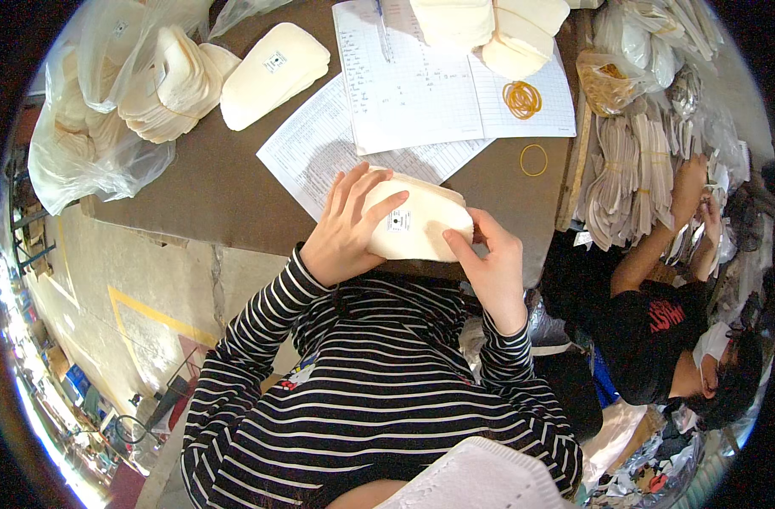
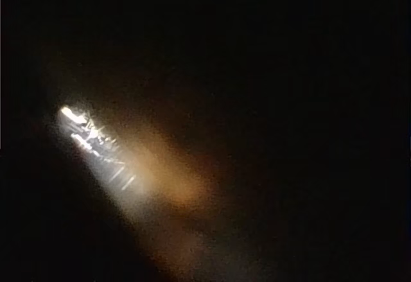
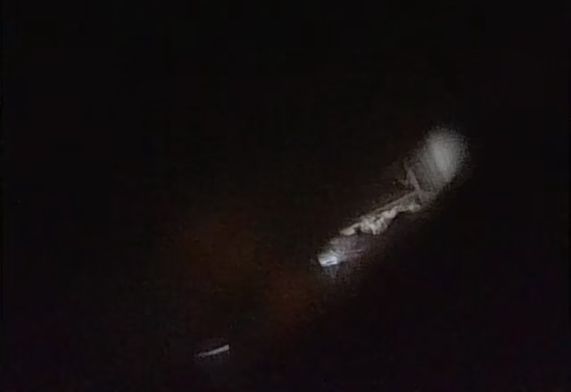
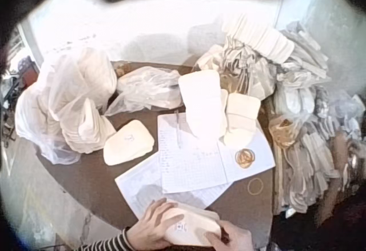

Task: The person repeatedly picks up white shoe insoles from a pile, aligns them, and stacks them into neat bundles on the table. The person occasionally picks up a rubber band from the table. The person continues stacking the insoles into multiple piles throughout the clip.

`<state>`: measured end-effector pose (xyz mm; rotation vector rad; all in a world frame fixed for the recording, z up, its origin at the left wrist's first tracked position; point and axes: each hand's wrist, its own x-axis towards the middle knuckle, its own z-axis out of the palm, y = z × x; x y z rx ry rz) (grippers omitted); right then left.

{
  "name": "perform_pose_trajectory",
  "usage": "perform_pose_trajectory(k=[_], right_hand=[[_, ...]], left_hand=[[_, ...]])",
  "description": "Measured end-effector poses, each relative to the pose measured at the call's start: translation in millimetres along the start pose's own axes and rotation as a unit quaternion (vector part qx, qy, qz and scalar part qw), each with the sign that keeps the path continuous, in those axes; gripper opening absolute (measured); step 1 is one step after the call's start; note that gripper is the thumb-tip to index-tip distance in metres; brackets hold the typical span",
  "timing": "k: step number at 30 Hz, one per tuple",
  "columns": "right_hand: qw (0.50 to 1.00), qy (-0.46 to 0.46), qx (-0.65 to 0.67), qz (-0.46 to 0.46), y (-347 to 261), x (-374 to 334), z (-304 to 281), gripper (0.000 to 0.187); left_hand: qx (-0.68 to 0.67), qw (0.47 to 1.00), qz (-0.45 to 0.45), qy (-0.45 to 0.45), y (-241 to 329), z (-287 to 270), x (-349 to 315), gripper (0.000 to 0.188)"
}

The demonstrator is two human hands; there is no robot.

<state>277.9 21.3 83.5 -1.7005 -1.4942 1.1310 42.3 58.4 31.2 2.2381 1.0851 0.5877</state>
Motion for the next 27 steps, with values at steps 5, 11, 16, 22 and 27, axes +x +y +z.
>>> perform_pose_trajectory(k=[5, 11, 16, 22, 27], right_hand=[[0.936, -0.028, 0.303, 0.178, -2, -5, 5, 0.027], [0.993, -0.007, -0.001, 0.115, 7, -4, 7, 0.021], [0.994, 0.063, -0.086, 0.004, 20, -7, 15, 0.026], [0.995, 0.057, -0.008, 0.082, 3, -4, 11, 0.036], [0.996, 0.048, -0.066, 0.036, 9, 1, 12, 0.045]], left_hand=[[0.020, 0.999, -0.005, -0.036, 6, -8, 4, 0.092], [0.058, 0.996, -0.016, -0.068, 13, -14, 8, 0.095], [0.055, 0.996, -0.014, -0.067, 12, -13, 8, 0.095], [0.062, 0.996, -0.017, -0.069, 12, -14, 10, 0.089], [0.060, 0.996, -0.018, -0.057, 13, -12, 9, 0.090]])
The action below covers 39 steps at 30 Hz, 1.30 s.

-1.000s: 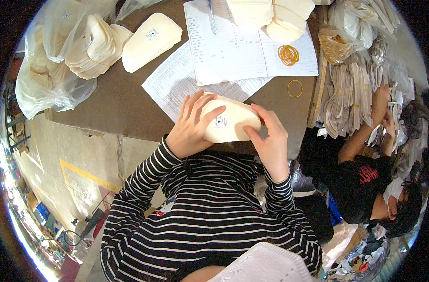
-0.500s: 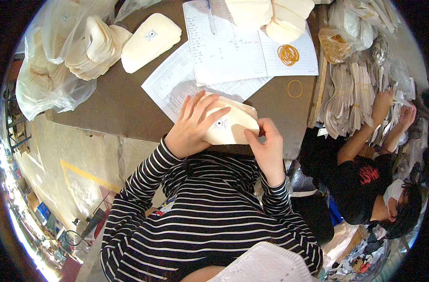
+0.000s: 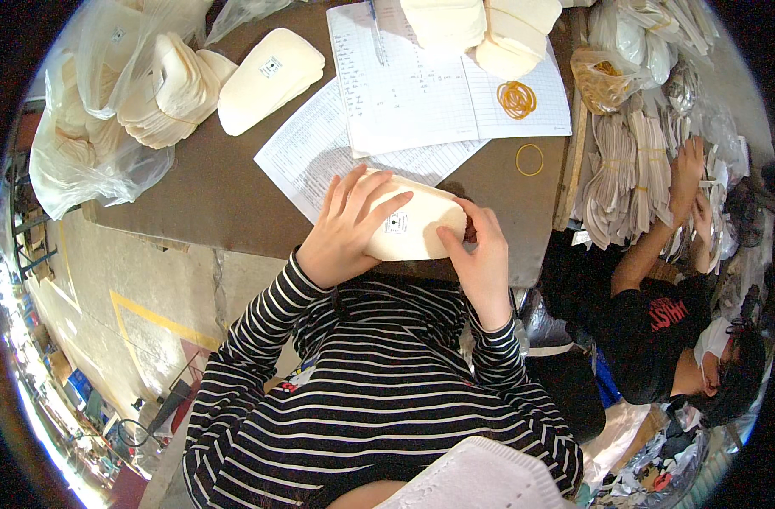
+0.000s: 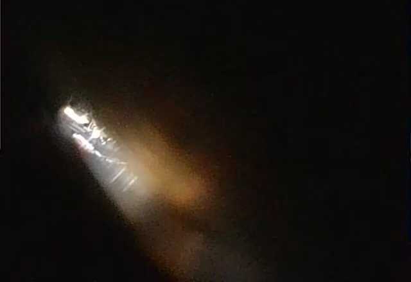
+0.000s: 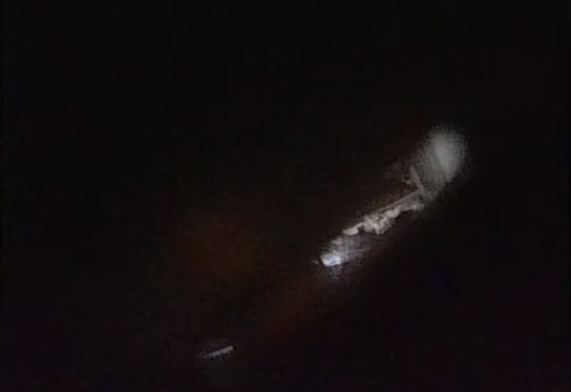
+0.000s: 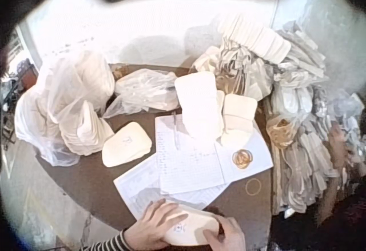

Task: The person repeatedly picks up white shoe insoles from a pile, aligns them, and stacks them into neat bundles on the table. The person occasionally picks up a rubber band from the table. The person continues stacking the insoles into multiple piles throughout the clip.

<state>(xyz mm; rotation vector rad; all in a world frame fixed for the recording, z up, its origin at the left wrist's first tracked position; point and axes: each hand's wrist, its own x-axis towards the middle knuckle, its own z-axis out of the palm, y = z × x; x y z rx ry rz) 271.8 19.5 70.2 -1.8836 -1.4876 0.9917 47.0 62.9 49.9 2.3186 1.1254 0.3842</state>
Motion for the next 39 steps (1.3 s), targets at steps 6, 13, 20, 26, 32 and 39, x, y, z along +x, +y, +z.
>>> perform_pose_trajectory(k=[6, 13, 20, 26, 32, 39], right_hand=[[0.994, 0.025, -0.096, -0.049, 2, 5, 0, 0.038], [0.997, -0.031, 0.063, 0.026, -4, 12, -4, 0.033], [0.996, -0.045, 0.023, 0.074, -6, 17, -1, 0.051], [0.953, -0.093, -0.153, -0.243, -18, 15, -11, 0.089], [0.916, -0.150, -0.278, -0.245, 3, 20, 12, 0.091], [0.937, -0.120, -0.226, -0.238, -12, 12, -13, 0.080]], left_hand=[[0.007, 1.000, -0.007, -0.003, 2, 1, 0, 0.090], [0.010, 1.000, -0.005, -0.004, 2, -1, 1, 0.094], [0.036, 0.999, -0.014, -0.005, 5, -2, 5, 0.101], [0.063, 0.998, 0.012, -0.021, 3, -13, 9, 0.101], [0.021, 0.996, 0.000, -0.087, -7, -5, 10, 0.120], [0.049, 0.976, -0.054, 0.207, -94, -60, 35, 0.102]])
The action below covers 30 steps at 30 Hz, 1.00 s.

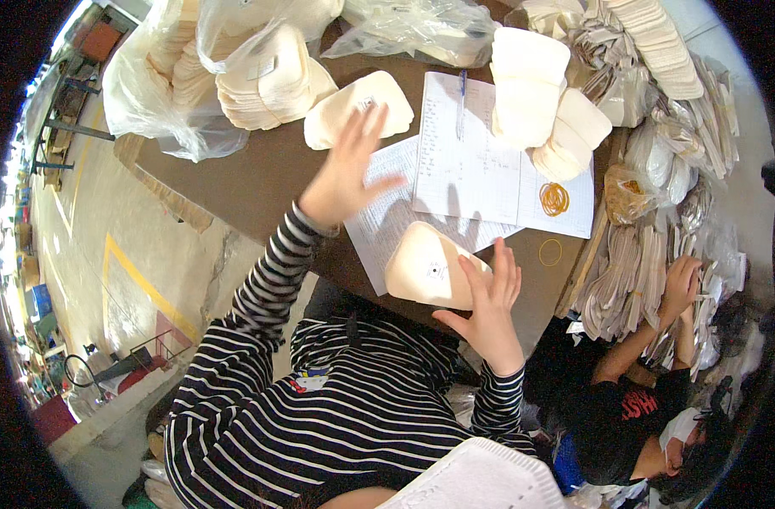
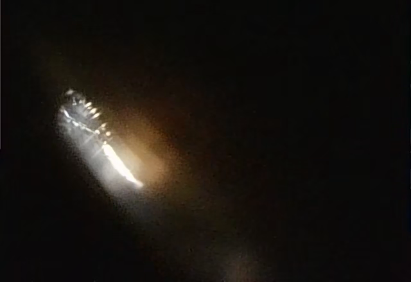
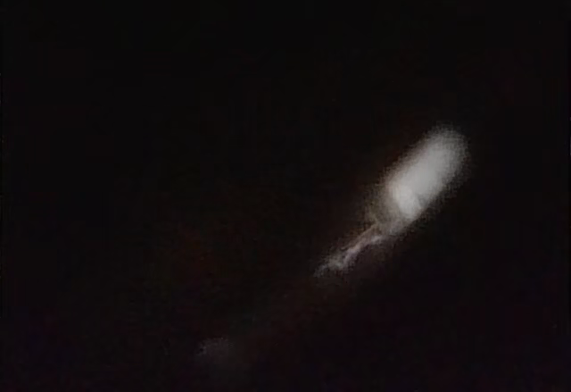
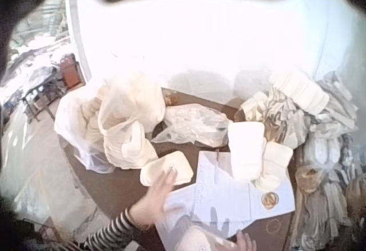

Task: The person repeatedly picks up white shoe insoles from a pile, aligns them, and stacks them into neat bundles on the table. The person occasionally picks up a rubber band from the table. The person continues stacking the insoles into multiple piles throughout the clip.

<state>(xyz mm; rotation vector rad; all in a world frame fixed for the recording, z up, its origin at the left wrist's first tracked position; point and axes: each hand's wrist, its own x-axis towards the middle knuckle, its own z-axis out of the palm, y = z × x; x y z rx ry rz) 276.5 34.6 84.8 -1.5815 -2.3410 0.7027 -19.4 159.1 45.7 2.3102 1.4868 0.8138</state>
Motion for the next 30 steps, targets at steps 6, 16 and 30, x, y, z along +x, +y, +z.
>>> perform_pose_trajectory(k=[6, 16, 30], right_hand=[[0.994, 0.102, 0.030, 0.002, -2, 3, -12, 0.064], [0.991, 0.117, 0.060, 0.001, 8, -6, -12, 0.057], [0.885, 0.152, 0.440, 0.019, 8, 95, -22, 0.053]], left_hand=[[0.115, 0.961, -0.236, -0.082, -96, -3, 59, 0.094], [-0.075, 0.964, -0.228, -0.113, -82, -30, 83, 0.068], [-0.747, 0.640, -0.156, 0.085, 58, 33, 12, 0.057]])
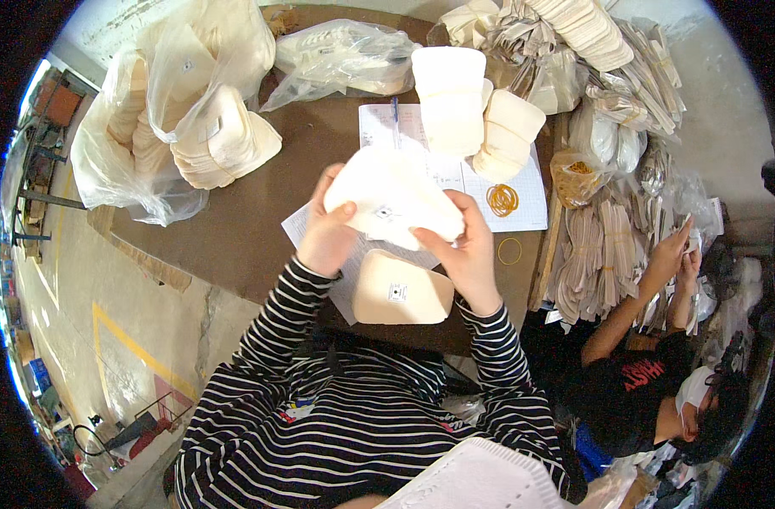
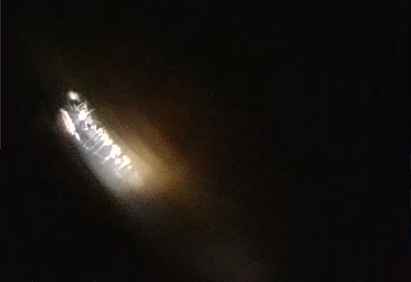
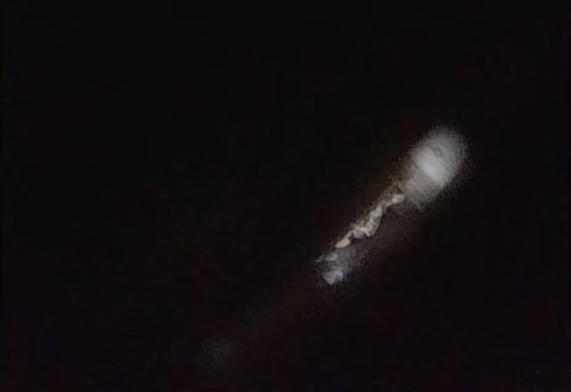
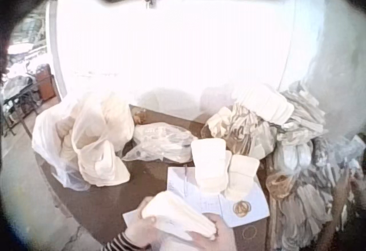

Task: The person repeatedly picks up white shoe insoles from a pile, aligns them, and stacks them into neat bundles on the table. The person occasionally picks up a rubber band from the table. The person continues stacking the insoles into multiple piles throughout the clip.

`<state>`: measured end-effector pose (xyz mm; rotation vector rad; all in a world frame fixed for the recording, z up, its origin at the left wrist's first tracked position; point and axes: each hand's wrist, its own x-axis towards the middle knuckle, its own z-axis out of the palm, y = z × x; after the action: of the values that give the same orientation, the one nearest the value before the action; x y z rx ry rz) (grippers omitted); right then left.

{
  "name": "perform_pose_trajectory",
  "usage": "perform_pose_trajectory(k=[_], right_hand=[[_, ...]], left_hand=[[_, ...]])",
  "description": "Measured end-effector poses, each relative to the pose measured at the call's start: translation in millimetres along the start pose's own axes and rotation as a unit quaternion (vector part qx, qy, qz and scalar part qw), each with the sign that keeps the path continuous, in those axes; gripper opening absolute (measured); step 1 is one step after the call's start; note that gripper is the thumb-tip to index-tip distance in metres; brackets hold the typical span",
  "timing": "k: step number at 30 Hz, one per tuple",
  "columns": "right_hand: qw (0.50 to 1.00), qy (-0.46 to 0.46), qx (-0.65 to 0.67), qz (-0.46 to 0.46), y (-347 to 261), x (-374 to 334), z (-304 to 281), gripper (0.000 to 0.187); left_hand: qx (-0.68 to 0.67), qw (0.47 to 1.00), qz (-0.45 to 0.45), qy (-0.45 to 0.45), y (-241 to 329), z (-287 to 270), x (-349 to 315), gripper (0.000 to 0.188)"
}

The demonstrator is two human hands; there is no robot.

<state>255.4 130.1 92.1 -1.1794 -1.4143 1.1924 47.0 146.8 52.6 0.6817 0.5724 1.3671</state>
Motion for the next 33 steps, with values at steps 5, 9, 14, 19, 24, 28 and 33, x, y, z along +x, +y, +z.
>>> perform_pose_trajectory(k=[5, 9, 14, 19, 24, 28, 33], right_hand=[[0.984, -0.032, -0.153, -0.086, 46, 16, -25, 0.061], [0.981, -0.047, -0.177, -0.062, 59, 10, -28, 0.082], [0.977, -0.040, -0.167, -0.127, 77, 2, -17, 0.092], [0.992, 0.045, -0.107, -0.050, 79, 13, -23, 0.072], [0.975, -0.004, -0.174, -0.138, 76, 8, -14, 0.065], [0.990, 0.005, -0.091, -0.111, 82, 4, -14, 0.068], [0.994, 0.005, -0.060, -0.087, 80, 3, -17, 0.069]], left_hand=[[0.444, 0.888, 0.018, -0.118, 0, -46, 32, 0.065], [0.494, 0.845, 0.035, -0.203, -12, -50, 31, 0.058], [0.408, 0.899, -0.003, -0.160, -29, -22, 24, 0.047], [0.533, 0.843, -0.037, -0.069, -15, -28, 28, 0.048], [0.453, 0.882, 0.012, -0.129, -22, -15, 21, 0.064], [0.429, 0.895, 0.038, -0.115, -23, -21, 19, 0.067], [0.427, 0.895, 0.002, -0.125, -17, -30, 20, 0.065]])
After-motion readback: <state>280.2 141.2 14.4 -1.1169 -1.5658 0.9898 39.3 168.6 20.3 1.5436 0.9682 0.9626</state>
